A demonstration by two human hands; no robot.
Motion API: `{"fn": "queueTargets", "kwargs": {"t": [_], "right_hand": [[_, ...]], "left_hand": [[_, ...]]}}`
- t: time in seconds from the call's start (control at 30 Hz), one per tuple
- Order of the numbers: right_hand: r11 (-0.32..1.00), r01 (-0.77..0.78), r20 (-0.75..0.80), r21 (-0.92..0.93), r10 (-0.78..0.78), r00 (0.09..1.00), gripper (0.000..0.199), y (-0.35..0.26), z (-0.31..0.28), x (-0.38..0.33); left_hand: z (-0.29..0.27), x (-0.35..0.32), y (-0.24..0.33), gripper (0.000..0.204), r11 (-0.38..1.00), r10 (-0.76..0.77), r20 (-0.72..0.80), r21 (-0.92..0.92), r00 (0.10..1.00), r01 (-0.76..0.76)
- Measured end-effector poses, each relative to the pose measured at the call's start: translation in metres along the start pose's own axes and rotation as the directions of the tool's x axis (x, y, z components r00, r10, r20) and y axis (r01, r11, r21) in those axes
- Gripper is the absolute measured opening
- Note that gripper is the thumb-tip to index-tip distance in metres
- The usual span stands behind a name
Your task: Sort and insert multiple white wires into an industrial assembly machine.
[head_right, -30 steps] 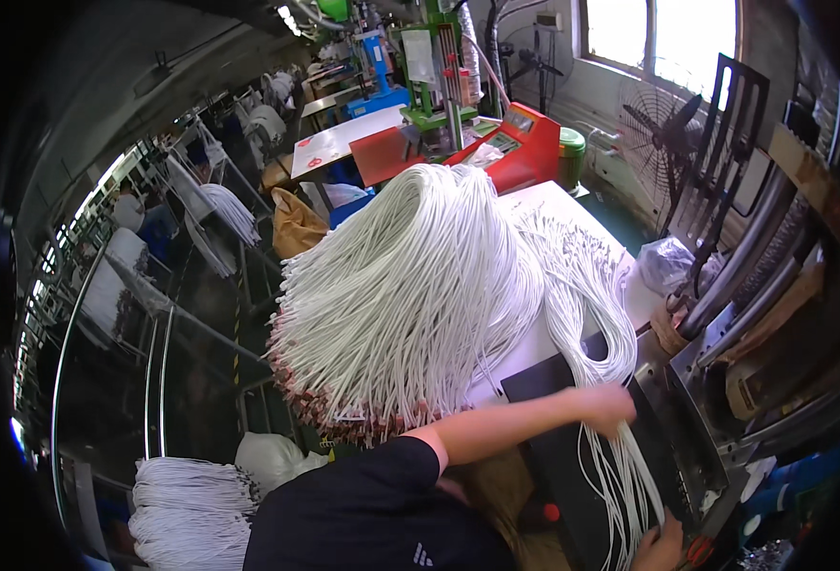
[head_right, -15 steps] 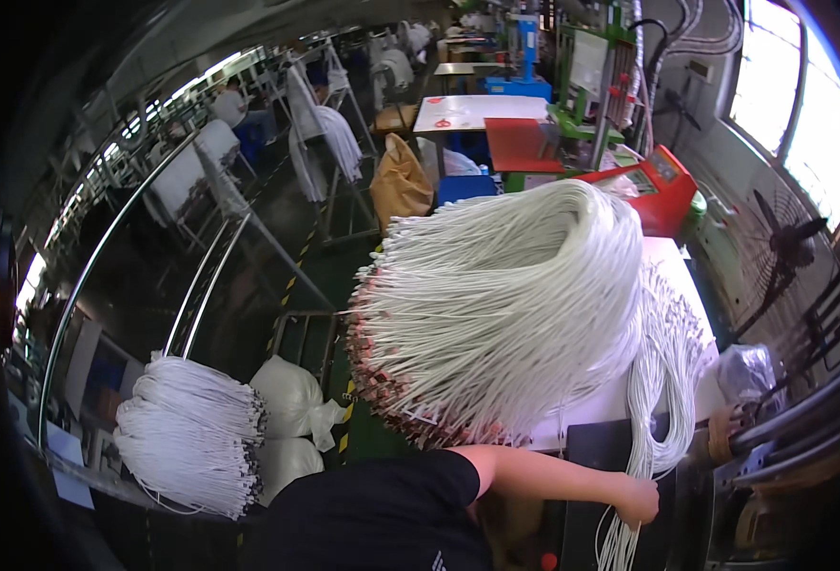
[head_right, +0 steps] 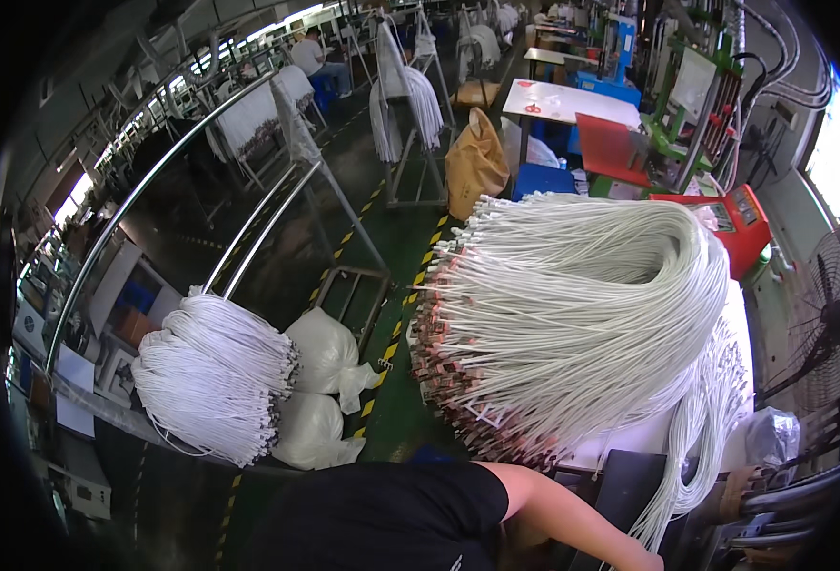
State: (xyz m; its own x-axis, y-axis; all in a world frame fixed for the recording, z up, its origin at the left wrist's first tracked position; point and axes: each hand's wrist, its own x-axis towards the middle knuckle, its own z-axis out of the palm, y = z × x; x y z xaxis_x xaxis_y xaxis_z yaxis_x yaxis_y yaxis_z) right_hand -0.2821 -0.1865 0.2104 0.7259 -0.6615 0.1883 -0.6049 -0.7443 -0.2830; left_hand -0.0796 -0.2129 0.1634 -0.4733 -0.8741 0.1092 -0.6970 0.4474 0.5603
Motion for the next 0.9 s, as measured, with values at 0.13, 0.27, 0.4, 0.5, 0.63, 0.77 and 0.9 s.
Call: {"fn": "queueTargets", "kwargs": {"t": [0.13,0.27,0.4,0.5,0.63,0.77,0.9], "right_hand": [[0.983,0.018,-0.132,-0.185,-0.042,0.99,0.04,0.097,0.022,-0.015],[0.944,0.009,-0.169,-0.33,-0.069,0.983,0.04,0.137,0.022,-0.024],[0.962,0.186,-0.191,-0.198,-0.224,0.956,0.039,0.109,0.028,-0.002],[0.941,0.325,-0.22,-0.096,-0.339,0.915,0.038,0.089,0.033,0.015],[0.871,0.49,-0.272,0.037,-0.463,0.844,0.038,0.073,0.04,0.022],[0.772,0.619,-0.357,0.147,-0.542,0.761,0.037,0.064,0.046,0.023],[0.624,0.744,-0.461,0.238,-0.602,0.652,0.036,0.054,0.051,0.028]], "left_hand": [[0.0,0.0,-0.029,0.043,0.98,0.098,-0.287,-0.137,0.953,-0.143],[0.012,0.004,-0.064,0.035,0.999,0.053,-0.304,0.009,0.951,-0.053],[0.013,0.002,-0.069,0.033,0.999,0.038,-0.27,-0.006,0.962,-0.041],[0.014,0.0,-0.071,0.033,0.999,0.026,-0.222,-0.025,0.975,-0.032],[0.025,-0.004,-0.049,0.034,0.993,-0.116,-0.104,-0.015,0.988,0.115],[0.018,-0.002,0.029,0.034,0.993,0.115,-0.225,0.02,0.968,-0.113],[-0.011,-0.008,0.01,0.034,0.978,0.152,-0.432,-0.067,0.889,-0.199]]}}
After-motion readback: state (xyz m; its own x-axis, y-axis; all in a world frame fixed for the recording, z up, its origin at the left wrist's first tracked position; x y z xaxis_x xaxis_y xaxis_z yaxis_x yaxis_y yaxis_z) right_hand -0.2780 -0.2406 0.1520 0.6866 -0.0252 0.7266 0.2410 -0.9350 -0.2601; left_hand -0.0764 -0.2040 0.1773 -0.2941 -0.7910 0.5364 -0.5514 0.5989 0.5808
